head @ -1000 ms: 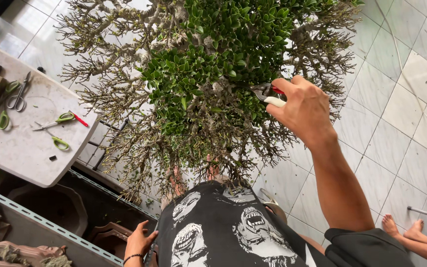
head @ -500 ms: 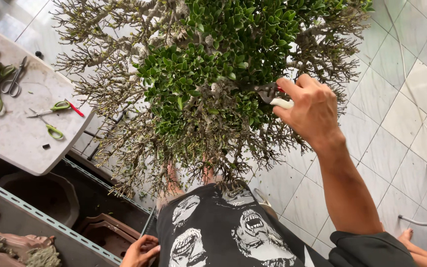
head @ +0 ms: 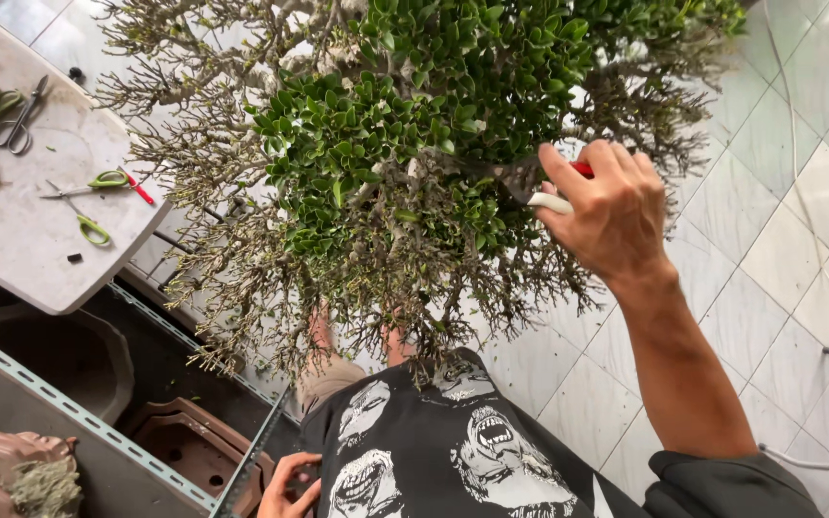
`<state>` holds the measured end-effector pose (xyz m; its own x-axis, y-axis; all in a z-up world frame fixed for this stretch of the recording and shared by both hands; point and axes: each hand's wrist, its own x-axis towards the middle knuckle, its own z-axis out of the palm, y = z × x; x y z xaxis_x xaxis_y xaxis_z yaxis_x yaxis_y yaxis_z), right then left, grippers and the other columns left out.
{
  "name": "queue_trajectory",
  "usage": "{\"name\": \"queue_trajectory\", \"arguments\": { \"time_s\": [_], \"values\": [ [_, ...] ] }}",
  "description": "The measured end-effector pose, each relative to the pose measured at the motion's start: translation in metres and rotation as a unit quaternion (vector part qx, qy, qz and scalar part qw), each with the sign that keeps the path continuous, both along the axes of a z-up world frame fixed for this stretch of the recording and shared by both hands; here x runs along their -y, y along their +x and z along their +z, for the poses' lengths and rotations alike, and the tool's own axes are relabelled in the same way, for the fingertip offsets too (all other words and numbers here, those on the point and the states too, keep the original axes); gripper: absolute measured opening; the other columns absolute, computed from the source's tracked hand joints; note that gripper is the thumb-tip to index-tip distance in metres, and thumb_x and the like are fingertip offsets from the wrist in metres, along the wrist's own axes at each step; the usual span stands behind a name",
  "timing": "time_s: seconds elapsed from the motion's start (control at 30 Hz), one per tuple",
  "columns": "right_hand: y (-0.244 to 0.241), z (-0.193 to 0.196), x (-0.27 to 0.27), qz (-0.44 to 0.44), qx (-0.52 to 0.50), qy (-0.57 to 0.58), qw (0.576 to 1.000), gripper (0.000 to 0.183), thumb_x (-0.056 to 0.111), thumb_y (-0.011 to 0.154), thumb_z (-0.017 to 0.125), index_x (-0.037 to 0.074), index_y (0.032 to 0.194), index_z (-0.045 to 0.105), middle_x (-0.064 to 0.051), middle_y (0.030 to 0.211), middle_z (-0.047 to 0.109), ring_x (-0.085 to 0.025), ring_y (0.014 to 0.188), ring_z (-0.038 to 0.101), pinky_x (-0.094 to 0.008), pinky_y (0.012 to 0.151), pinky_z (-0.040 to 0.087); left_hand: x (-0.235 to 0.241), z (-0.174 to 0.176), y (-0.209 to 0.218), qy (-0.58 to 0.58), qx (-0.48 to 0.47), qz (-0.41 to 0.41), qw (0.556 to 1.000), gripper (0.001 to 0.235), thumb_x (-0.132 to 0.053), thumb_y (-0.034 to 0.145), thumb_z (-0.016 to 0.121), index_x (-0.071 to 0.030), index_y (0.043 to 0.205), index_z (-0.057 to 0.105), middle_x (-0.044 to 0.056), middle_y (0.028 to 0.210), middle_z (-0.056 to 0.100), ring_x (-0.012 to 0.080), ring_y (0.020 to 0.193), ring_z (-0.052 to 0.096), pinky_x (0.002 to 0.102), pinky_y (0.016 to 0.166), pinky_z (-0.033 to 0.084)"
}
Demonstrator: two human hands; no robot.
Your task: The person trims a bonsai tree using pruning shears, carefully cutting small branches and leaves to shape the foliage. The person holds branches with one hand while making precise cuts with the other, working around the tree's canopy.
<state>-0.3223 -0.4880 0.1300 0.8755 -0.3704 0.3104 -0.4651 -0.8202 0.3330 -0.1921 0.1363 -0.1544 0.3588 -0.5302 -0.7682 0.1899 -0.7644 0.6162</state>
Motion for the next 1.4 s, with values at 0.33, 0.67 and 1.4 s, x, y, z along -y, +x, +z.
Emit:
{"name": "queue_trajectory", "arguments": {
  "time_s": [0.33, 0.67, 1.4],
  "values": [
    [0.010, -0.005, 0.007, 0.042, 0.010, -0.005, 0.999, 0.034, 0.035, 0.097, 0.083, 0.019, 0.127, 0.077, -0.005, 0.088, 0.068, -0.020, 0.078, 0.066, -0.036, 0.065, 0.056, -0.010, -0.030, -0.025, -0.099, -0.048, -0.030, 0.994, 0.035, -0.032, 0.090, 0.076, -0.013, 0.119, 0.082, -0.003, 0.113, 0.081, 0.0065, 0.104, 0.068, 0.022, 0.091, 0.048],
    [0.009, -0.006, 0.014, 0.064, 0.032, -0.008, 0.997, 0.033, 0.036, 0.098, 0.080, 0.018, 0.126, 0.079, -0.004, 0.087, 0.063, -0.019, 0.075, 0.060, -0.035, 0.063, 0.051, 0.012, 0.027, -0.043, 0.070, 0.003, 0.031, 0.997, 0.042, -0.023, 0.083, 0.088, -0.024, 0.125, 0.084, -0.008, 0.116, 0.084, 0.0100, 0.097, 0.074, 0.023, 0.093, 0.053],
    [0.010, -0.025, -0.001, -0.001, 0.112, 0.090, 0.990, 0.051, 0.025, 0.078, 0.093, 0.011, 0.124, 0.077, -0.007, 0.086, 0.063, -0.021, 0.072, 0.062, -0.038, 0.059, 0.058, 0.027, 0.008, -0.026, 0.160, 0.022, -0.036, 0.986, 0.058, -0.041, 0.079, 0.081, -0.038, 0.137, 0.073, 0.000, 0.094, 0.065, 0.0107, 0.089, 0.066, 0.024, 0.085, 0.047]
  ]
}}
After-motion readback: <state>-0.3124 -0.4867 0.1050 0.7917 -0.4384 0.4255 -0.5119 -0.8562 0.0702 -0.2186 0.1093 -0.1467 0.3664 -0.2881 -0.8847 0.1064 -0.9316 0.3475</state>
